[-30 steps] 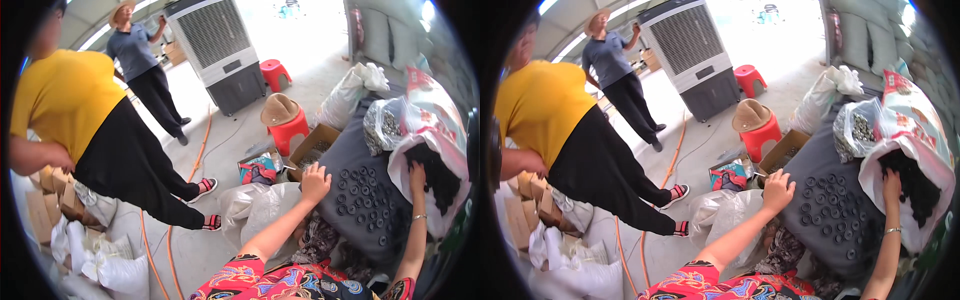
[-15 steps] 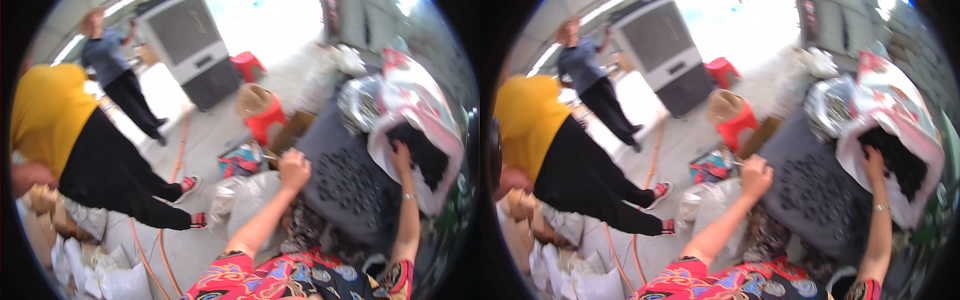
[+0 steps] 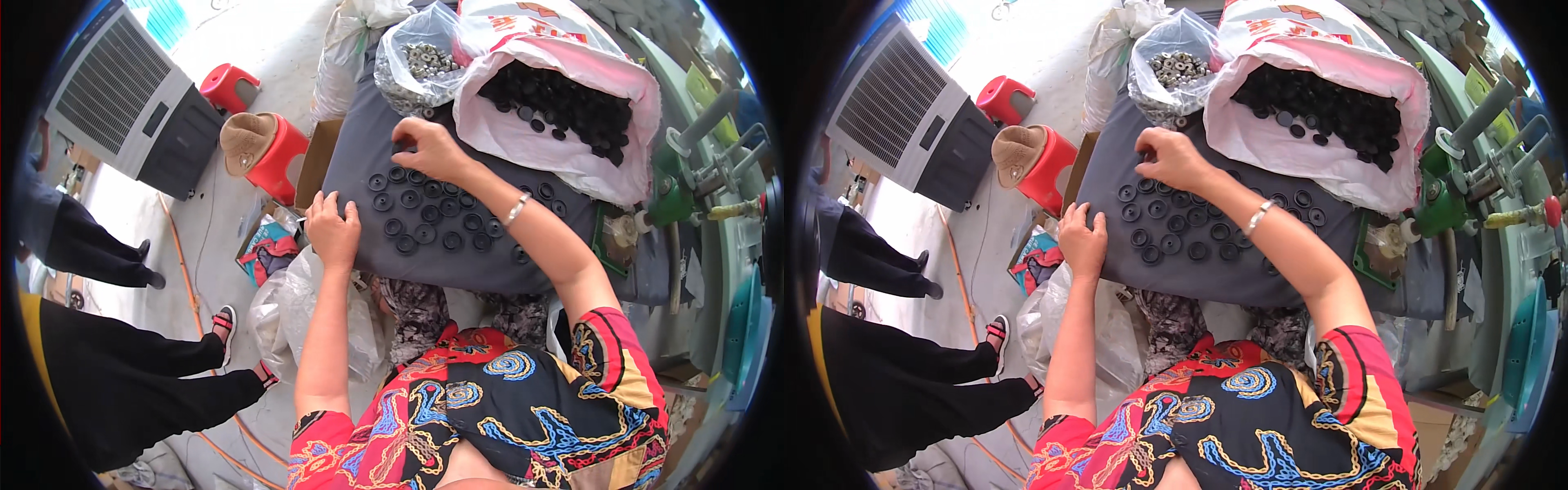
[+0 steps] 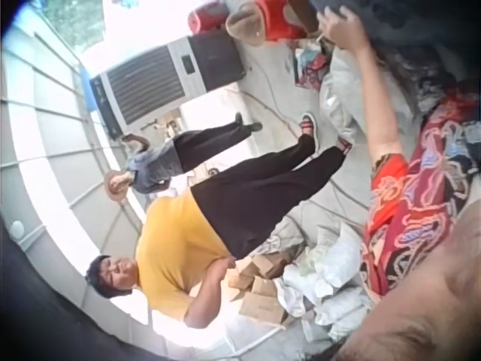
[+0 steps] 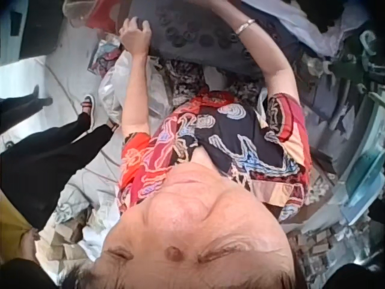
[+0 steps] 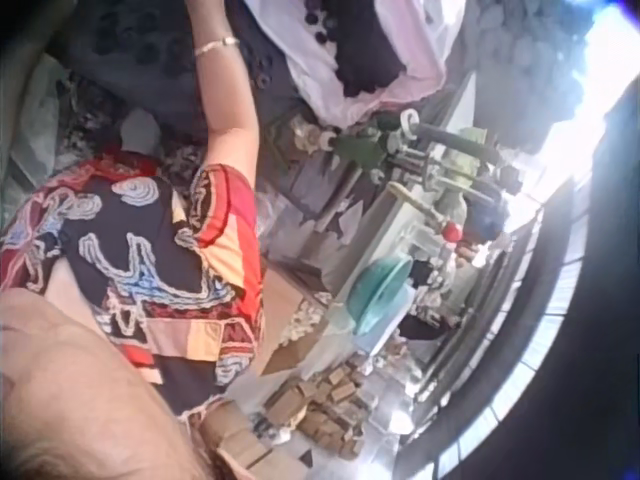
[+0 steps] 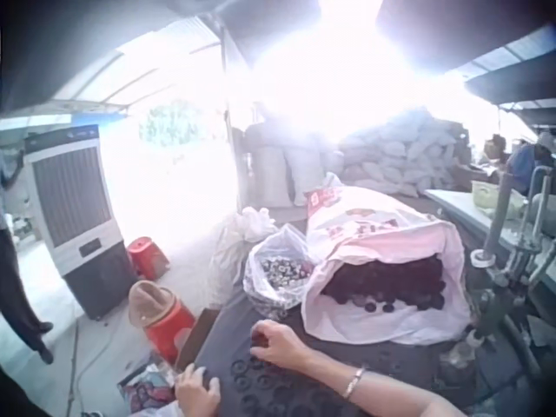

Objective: The person uses a manual press machine to attach metal shanks to black plastic buttons. They place a button under the press, operate the lever, and then arrange the finished buttons on a grey mat. The person also handles metal shanks and organizes the components on the work surface.

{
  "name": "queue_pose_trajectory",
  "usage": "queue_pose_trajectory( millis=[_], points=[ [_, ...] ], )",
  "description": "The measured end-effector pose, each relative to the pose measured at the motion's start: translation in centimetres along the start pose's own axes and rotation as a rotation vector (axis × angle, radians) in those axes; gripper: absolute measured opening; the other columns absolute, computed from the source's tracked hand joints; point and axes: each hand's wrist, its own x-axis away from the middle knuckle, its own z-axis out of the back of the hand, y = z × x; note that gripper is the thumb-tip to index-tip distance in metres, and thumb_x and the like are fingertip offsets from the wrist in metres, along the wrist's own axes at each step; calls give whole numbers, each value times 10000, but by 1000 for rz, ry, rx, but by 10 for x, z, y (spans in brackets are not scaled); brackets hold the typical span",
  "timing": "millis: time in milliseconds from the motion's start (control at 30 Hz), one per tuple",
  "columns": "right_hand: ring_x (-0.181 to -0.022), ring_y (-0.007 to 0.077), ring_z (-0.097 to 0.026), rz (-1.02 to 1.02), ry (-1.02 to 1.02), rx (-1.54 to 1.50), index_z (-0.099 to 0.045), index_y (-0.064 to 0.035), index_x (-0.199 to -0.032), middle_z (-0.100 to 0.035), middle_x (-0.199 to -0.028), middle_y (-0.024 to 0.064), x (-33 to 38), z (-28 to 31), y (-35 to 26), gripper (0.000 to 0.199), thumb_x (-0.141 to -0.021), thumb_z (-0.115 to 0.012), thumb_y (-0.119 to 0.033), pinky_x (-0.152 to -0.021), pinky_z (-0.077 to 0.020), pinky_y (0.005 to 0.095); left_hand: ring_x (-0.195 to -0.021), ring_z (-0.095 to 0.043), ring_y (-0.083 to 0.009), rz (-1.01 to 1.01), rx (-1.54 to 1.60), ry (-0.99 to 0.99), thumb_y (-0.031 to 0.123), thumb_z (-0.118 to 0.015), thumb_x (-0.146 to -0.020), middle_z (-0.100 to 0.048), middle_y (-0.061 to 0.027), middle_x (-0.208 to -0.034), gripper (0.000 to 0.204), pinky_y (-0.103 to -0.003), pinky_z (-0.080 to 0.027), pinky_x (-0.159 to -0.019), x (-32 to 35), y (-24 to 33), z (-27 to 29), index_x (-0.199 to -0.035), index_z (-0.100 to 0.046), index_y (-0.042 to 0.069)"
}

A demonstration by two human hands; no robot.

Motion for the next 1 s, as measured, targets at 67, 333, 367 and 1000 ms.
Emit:
queue_pose_trajectory(
  millis=[67, 333, 367, 1000],
  points=[
    [-827, 189, -636, 40, -12, 99, -616, -7, -964, -626, -889, 90, -8, -15, 9, 288, -717, -753, -60, -747, -519, 314, -1081, -578, -384, -3, 6, -6, 217, -687, -767, -608, -249, -1196, 360, -462, -443, -953, -1, 2, 1, -1056, -673, 3],
    [-865, 321, -647, 119, 69, 270, -654, -34, -940, -644, -914, 121, 9, 13, 11, 158, -784, -650, -59, -758, -526, 382, -1083, -576, -391, 6, 38, -3, 196, -677, -762, -607, -248, -1198, 357, -462, -435, -965, -1, 6, -3, -1057, -672, -4],
    [-823, 329, -643, 205, 162, 273, -650, -33, -922, -637, -889, 123, 15, 22, 6, 129, -795, -630, -34, -720, -528, 387, -1080, -575, -399, -5, 38, -22, 185, -673, -763, -607, -254, -1195, 350, -463, -432, -968, -2, 3, 1, -1056, -672, -5],
    [-952, 389, -622, -339, 191, 815, -686, -29, -1028, -653, -958, 236, 96, 209, 167, 375, -689, -535, 27, -835, -489, 450, -1071, -566, -374, 4, 13, -5, 226, -645, -741, -606, -229, -1149, 309, -467, -435, -940, -4, 17, 2, -963, -671, 12]
  ],
)
